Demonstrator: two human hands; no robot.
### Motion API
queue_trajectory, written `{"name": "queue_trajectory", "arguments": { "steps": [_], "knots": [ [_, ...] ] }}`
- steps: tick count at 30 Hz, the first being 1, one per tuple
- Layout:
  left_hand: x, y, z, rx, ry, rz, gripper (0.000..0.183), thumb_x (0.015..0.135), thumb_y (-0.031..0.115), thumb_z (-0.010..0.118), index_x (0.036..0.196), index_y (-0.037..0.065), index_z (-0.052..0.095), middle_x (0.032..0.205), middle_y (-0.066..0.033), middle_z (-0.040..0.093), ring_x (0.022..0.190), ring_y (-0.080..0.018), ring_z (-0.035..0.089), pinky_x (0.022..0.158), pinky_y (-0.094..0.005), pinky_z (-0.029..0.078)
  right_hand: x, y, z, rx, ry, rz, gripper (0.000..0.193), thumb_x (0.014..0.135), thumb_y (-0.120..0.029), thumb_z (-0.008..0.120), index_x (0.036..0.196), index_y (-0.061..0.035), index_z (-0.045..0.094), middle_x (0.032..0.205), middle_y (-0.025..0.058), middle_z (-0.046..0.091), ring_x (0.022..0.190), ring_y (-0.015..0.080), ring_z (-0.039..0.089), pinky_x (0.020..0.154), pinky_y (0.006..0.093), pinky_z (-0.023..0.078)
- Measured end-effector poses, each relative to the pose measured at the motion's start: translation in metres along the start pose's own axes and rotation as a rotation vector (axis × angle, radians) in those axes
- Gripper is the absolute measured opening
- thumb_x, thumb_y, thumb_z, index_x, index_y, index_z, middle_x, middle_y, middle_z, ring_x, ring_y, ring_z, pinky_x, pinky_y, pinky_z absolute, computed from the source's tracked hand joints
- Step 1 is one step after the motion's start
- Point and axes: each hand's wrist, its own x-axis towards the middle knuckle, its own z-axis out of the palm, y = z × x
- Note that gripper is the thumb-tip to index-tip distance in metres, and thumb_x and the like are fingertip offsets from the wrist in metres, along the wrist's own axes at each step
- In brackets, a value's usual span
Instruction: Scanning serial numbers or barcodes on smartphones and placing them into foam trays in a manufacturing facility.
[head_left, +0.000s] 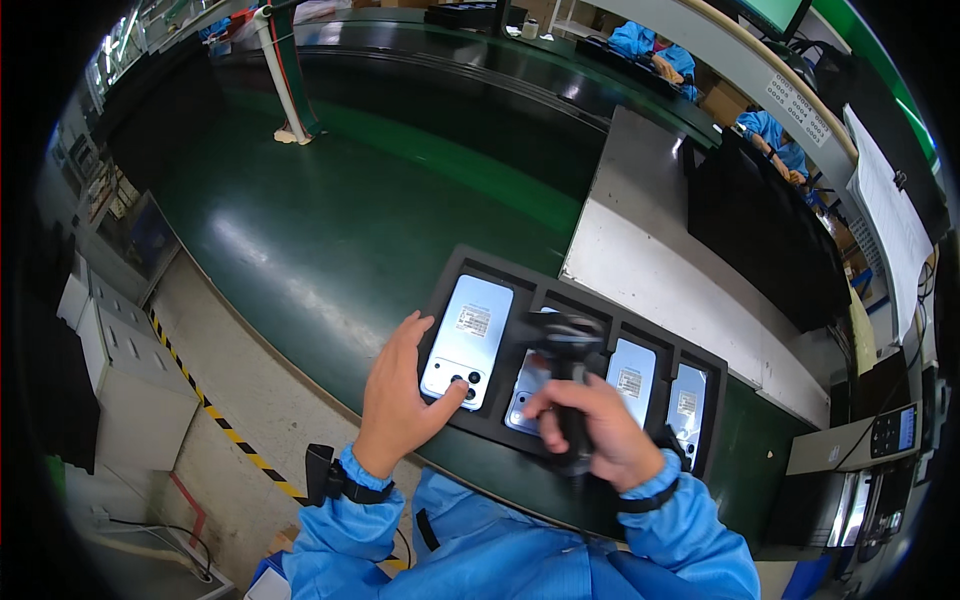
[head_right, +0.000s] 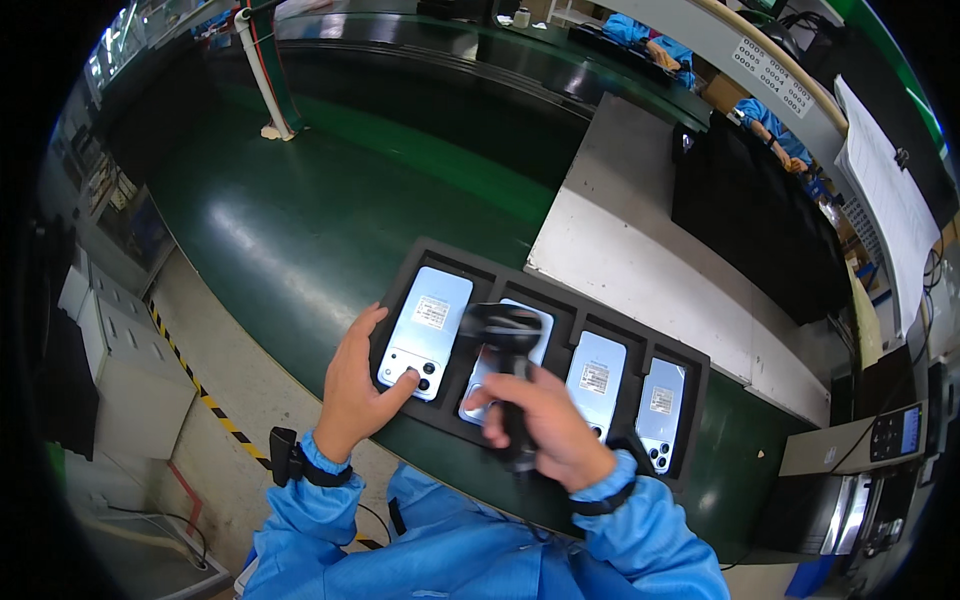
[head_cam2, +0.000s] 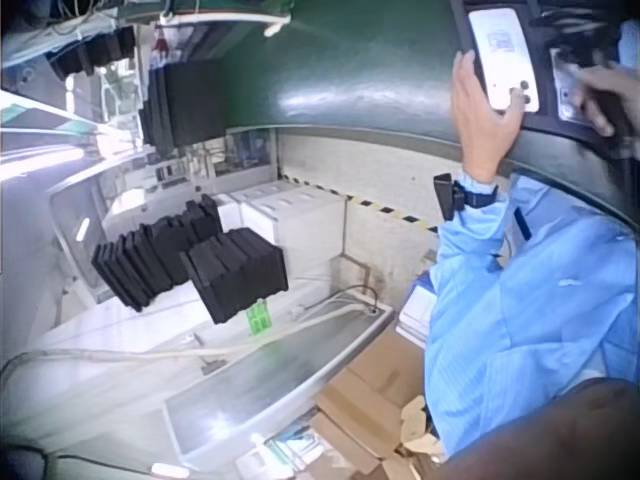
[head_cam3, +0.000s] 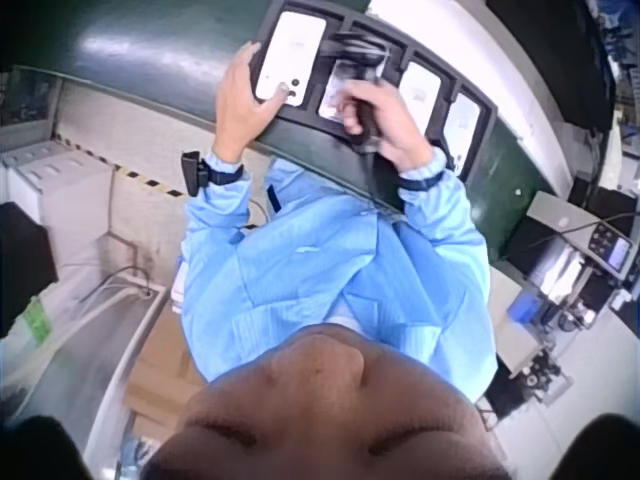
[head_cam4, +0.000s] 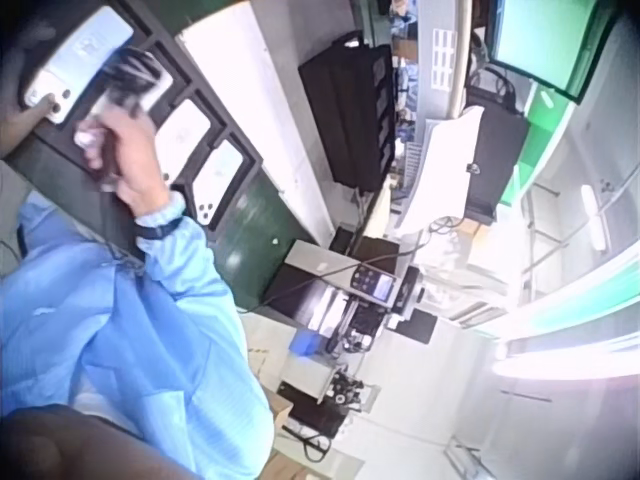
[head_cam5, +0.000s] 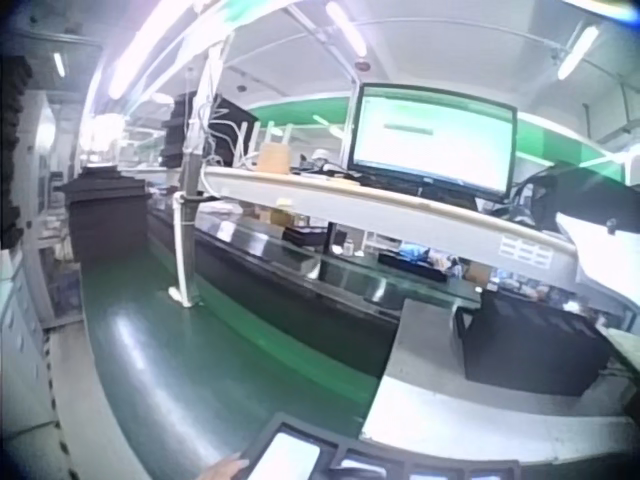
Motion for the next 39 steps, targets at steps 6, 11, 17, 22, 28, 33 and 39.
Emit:
{"name": "queue_trajectory", "arguments": {
  "steps": [6, 11, 17, 22, 28, 33, 39],
  "knots": [
    [-0.002, 0.006, 0.002, -0.003, 0.001, 0.017, 0.075, 0.074, 0.025, 0.078, 0.138, 0.002, 0.046, 0.140, -0.0293, 0.048, 0.124, -0.0474, 0.051, 0.104, -0.0491, 0.042, 0.014, 0.021, 0.031, -0.026, -0.039, 0.048, 0.019, 0.094, -0.013, 0.061, 0.106, -0.0029, 0.051, 0.086, 0.0140, 0.067, 0.059, 0.0148, 0.063, 0.052, 0.0256, 0.051],
    [-0.002, 0.012, 0.000, 0.079, -0.044, -0.034, 0.077, 0.071, 0.019, 0.078, 0.138, 0.003, 0.046, 0.142, -0.0261, 0.048, 0.126, -0.0447, 0.052, 0.105, -0.0466, 0.043, 0.001, 0.018, 0.020, -0.026, -0.039, 0.009, 0.032, 0.094, -0.013, 0.061, 0.119, 0.0000, 0.047, 0.093, 0.0172, 0.068, 0.060, 0.0151, 0.064, 0.051, 0.0250, 0.051],
    [0.001, 0.020, 0.015, 0.074, -0.051, 0.021, 0.073, 0.071, 0.020, 0.078, 0.137, 0.005, 0.049, 0.142, -0.0275, 0.046, 0.128, -0.0454, 0.050, 0.104, -0.0472, 0.044, 0.014, 0.019, 0.008, -0.013, -0.093, 0.017, 0.038, 0.094, -0.013, 0.062, 0.125, 0.0022, 0.046, 0.096, 0.0176, 0.069, 0.059, 0.0146, 0.064, 0.049, 0.0247, 0.050],
    [0.002, 0.041, 0.022, 0.036, -0.088, 0.041, 0.075, 0.074, 0.030, 0.081, 0.136, 0.002, 0.049, 0.142, -0.0282, 0.044, 0.125, -0.0480, 0.049, 0.104, -0.0488, 0.042, 0.001, 0.015, -0.009, -0.025, -0.075, -0.033, 0.040, 0.094, -0.014, 0.064, 0.125, 0.0028, 0.045, 0.097, 0.0149, 0.069, 0.058, 0.0143, 0.063, 0.049, 0.0250, 0.050],
    [-0.004, 0.049, 0.023, 0.169, -0.280, -0.020, 0.083, 0.074, 0.039, 0.079, 0.140, 0.002, 0.045, 0.141, -0.0361, 0.039, 0.127, -0.0526, 0.045, 0.105, -0.0535, 0.040, -0.039, 0.004, -0.050, -0.104, -0.104, 0.013, 0.058, 0.094, -0.011, 0.064, 0.139, 0.0038, 0.031, 0.098, 0.0198, 0.071, 0.057, 0.0149, 0.062, 0.049, 0.0259, 0.049],
    [0.043, 0.056, 0.028, 0.353, -0.461, 0.233, 0.086, 0.076, 0.048, 0.077, 0.144, 0.007, 0.045, 0.152, -0.0330, 0.029, 0.140, -0.0537, 0.030, 0.111, -0.0600, 0.032, -0.109, -0.013, -0.120, -0.274, 0.288, -0.097, 0.048, 0.090, -0.008, 0.070, 0.130, 0.0026, 0.047, 0.078, 0.0090, 0.066, 0.062, 0.0138, 0.063, 0.055, 0.0260, 0.053],
    [0.082, 0.048, 0.059, 0.516, -0.560, 0.276, 0.088, 0.079, 0.065, 0.067, 0.147, 0.012, 0.047, 0.159, -0.0259, 0.025, 0.146, -0.0504, 0.021, 0.112, -0.0633, 0.026, -0.184, 0.000, -0.217, -0.501, 1.151, -0.376, 0.029, 0.076, -0.003, 0.066, 0.105, -0.0003, 0.061, 0.077, 0.0061, 0.063, 0.057, 0.0130, 0.057, 0.054, 0.0289, 0.047]
  ]
}}
